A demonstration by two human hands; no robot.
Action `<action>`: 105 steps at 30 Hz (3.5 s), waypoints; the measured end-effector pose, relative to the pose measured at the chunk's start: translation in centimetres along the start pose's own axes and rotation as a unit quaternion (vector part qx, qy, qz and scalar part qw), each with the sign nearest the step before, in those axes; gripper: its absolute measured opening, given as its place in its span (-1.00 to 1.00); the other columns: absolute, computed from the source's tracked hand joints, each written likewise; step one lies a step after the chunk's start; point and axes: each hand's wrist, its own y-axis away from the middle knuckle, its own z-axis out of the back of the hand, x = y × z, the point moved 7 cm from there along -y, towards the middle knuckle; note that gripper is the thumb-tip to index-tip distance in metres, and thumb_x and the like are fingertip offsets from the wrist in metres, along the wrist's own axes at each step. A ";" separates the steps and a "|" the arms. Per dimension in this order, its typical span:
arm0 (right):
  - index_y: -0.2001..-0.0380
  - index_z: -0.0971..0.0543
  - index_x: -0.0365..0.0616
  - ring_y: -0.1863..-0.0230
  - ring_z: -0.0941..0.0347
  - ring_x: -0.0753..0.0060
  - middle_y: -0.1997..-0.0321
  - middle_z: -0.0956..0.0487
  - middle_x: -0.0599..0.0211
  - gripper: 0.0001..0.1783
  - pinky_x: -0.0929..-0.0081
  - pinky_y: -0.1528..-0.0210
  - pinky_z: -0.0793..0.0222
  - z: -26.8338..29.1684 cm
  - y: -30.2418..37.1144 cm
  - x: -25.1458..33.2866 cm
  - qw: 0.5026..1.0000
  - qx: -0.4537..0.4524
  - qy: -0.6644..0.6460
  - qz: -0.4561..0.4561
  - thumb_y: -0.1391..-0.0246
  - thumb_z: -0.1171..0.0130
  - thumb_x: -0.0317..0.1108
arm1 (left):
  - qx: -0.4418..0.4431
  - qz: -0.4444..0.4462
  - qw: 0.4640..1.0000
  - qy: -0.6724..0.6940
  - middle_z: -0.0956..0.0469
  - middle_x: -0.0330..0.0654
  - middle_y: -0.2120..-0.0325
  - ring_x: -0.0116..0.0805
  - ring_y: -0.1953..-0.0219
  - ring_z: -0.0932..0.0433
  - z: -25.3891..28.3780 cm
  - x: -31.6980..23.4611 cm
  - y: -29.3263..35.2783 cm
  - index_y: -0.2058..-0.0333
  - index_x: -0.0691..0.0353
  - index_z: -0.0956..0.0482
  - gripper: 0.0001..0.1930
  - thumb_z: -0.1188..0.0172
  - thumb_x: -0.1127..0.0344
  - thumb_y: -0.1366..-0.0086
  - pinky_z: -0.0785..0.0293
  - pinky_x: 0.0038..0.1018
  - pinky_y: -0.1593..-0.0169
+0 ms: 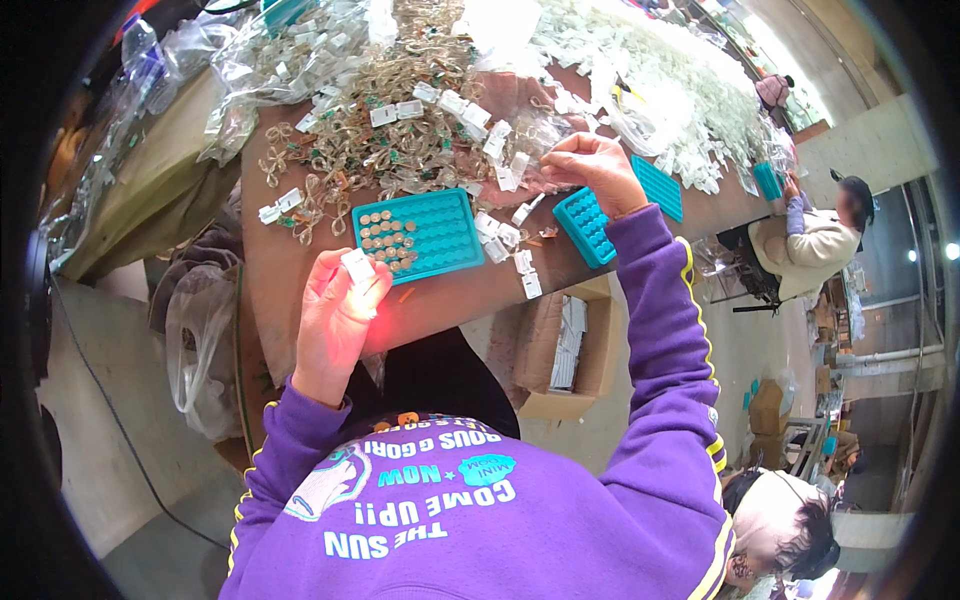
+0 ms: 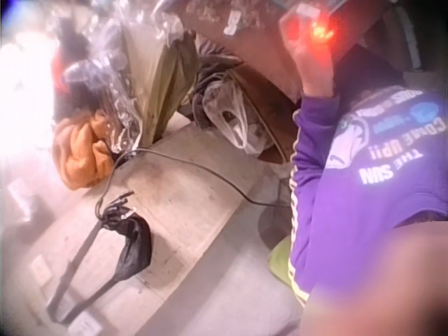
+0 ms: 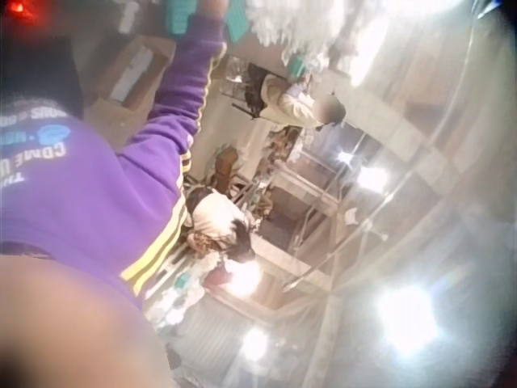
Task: The person repeatedly picks small white plastic housings and green circuit boards from a pile on the table, inserts the boards into the housings, and places the assembled units into a teal tray. The person also occasionally picks up and sets down a small white device that emits a red light.
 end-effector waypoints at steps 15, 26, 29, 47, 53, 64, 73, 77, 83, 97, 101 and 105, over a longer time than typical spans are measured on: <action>0.37 -0.61 -0.31 0.26 -0.58 0.45 0.28 -0.60 0.25 -0.91 0.55 0.16 -0.50 -15.9 5.2 5.0 0.988 0.129 0.012 0.078 0.01 -0.20 -0.63 | -0.016 0.027 0.998 -0.046 -0.55 -0.10 0.16 -0.29 0.08 -0.56 -0.2 0.0 0.2 0.05 0.33 -0.42 -0.78 -0.02 0.37 -0.39 -0.44 -0.16 -0.16; 0.23 -0.58 -0.15 0.33 -0.57 0.22 0.29 -0.61 0.19 -0.73 0.44 0.29 -0.49 -21.7 8.1 8.3 0.877 0.104 0.319 0.343 0.09 -0.21 -0.53 | -0.028 0.054 0.998 -0.032 -0.56 -0.11 0.16 -0.32 0.11 -0.58 -0.3 0.0 0.1 0.02 0.33 -0.44 -0.75 -0.03 0.36 -0.39 -0.54 -0.27 -0.05; 0.22 -0.56 -0.12 0.34 -0.56 0.17 0.31 -0.58 0.22 -0.72 0.39 0.33 -0.49 -22.1 8.9 8.8 0.841 0.104 0.364 0.387 0.09 -0.20 -0.52 | -0.036 0.048 0.998 -0.027 -0.57 -0.13 0.19 -0.35 0.16 -0.58 -0.3 0.1 0.2 0.07 0.32 -0.50 -0.77 -0.10 0.38 -0.35 -0.54 -0.37 0.03; 0.36 -0.49 -0.18 0.40 -0.50 0.16 0.39 -0.52 0.22 -0.86 0.39 0.40 -0.43 -21.2 9.3 7.2 0.866 0.056 0.335 0.366 0.04 -0.22 -0.53 | -0.059 0.046 0.995 -0.069 -0.56 -0.12 0.21 -0.33 0.20 -0.58 -0.4 0.0 0.2 0.09 0.35 -0.50 -0.75 -0.15 0.35 -0.32 -0.54 -0.38 0.05; 0.38 -0.48 -0.21 0.42 -0.49 0.17 0.41 -0.49 0.21 -0.87 0.40 0.40 -0.42 -21.8 9.8 7.1 0.847 0.069 0.371 0.375 0.04 -0.18 -0.60 | -0.052 0.046 0.995 -0.076 -0.56 -0.13 0.20 -0.34 0.20 -0.57 -0.2 0.2 0.2 0.09 0.35 -0.51 -0.76 -0.15 0.35 -0.32 -0.52 -0.36 0.04; 0.39 -0.47 -0.20 0.41 -0.47 0.06 0.42 -0.47 0.17 -0.90 0.31 0.39 -0.39 -21.7 9.9 7.2 0.856 0.048 0.350 0.377 -0.01 -0.18 -0.52 | -0.039 0.046 0.995 -0.085 -0.55 -0.14 0.16 -0.36 0.09 -0.55 -0.1 0.2 0.5 0.08 0.31 -0.48 -0.76 -0.11 0.33 -0.35 -0.52 -0.34 -0.02; 0.35 -0.45 -0.24 0.46 -0.48 0.11 0.39 -0.46 0.12 -0.87 0.38 0.45 -0.42 -22.7 10.8 6.3 0.853 0.021 0.326 0.406 0.00 -0.12 -0.62 | -0.022 0.059 0.996 -0.065 -0.56 -0.13 0.17 -0.34 0.10 -0.55 -0.1 0.4 0.4 0.07 0.30 -0.50 -0.76 -0.08 0.31 -0.37 -0.47 -0.29 -0.05; 0.34 -0.48 -0.24 0.42 -0.50 0.15 0.41 -0.50 0.16 -0.87 0.41 0.39 -0.43 -22.1 10.7 5.8 0.871 0.001 0.303 0.386 0.01 -0.14 -0.62 | -0.023 0.050 0.997 -0.057 -0.57 -0.15 0.19 -0.36 0.13 -0.55 0.0 0.6 0.4 0.07 0.30 -0.49 -0.77 -0.08 0.33 -0.37 -0.46 -0.35 -0.03; 0.38 -0.55 -0.24 0.37 -0.53 0.26 0.38 -0.59 0.21 -0.87 0.42 0.25 -0.43 -16.8 13.0 6.1 0.900 -0.165 0.196 0.353 0.05 -0.25 -0.57 | 0.175 -0.195 0.777 -0.572 -0.61 -0.16 0.34 -0.31 0.28 -0.58 -8.0 -3.6 3.2 0.27 0.24 -0.58 -0.87 -0.25 0.45 -0.17 -0.50 -0.43 0.14; 0.35 -0.57 -0.32 0.45 -0.57 0.48 0.44 -0.59 0.23 -0.92 0.60 0.39 -0.47 -14.3 14.3 2.4 0.949 -0.145 0.106 0.257 -0.04 -0.17 -0.62 | -0.084 -0.115 0.376 -0.916 -0.60 -0.10 0.19 -0.08 0.08 -0.55 1.1 -16.8 -15.8 0.11 0.03 -0.61 -0.72 -0.16 0.28 -0.18 -0.45 -0.25 0.04; 0.35 -0.58 -0.32 0.48 -0.56 0.48 0.45 -0.59 0.22 -0.91 0.60 0.42 -0.47 -15.5 15.1 2.5 0.943 -0.103 0.134 0.287 -0.03 -0.18 -0.62 | -0.029 -0.132 0.352 -0.926 -0.59 -0.09 0.20 -0.07 0.10 -0.55 4.4 -16.2 -19.3 0.23 0.11 -0.64 -0.79 -0.21 0.30 -0.13 -0.45 -0.25 0.03; 0.36 -0.58 -0.32 0.50 -0.57 0.48 0.46 -0.60 0.21 -0.92 0.60 0.45 -0.47 -15.2 15.3 2.0 0.949 -0.096 0.138 0.267 -0.02 -0.17 -0.63 | -0.025 -0.083 0.421 -0.903 -0.62 -0.10 0.32 -0.17 0.24 -0.60 5.8 -16.8 -20.2 0.38 0.18 -0.66 -0.87 -0.31 0.33 -0.05 -0.49 -0.33 0.14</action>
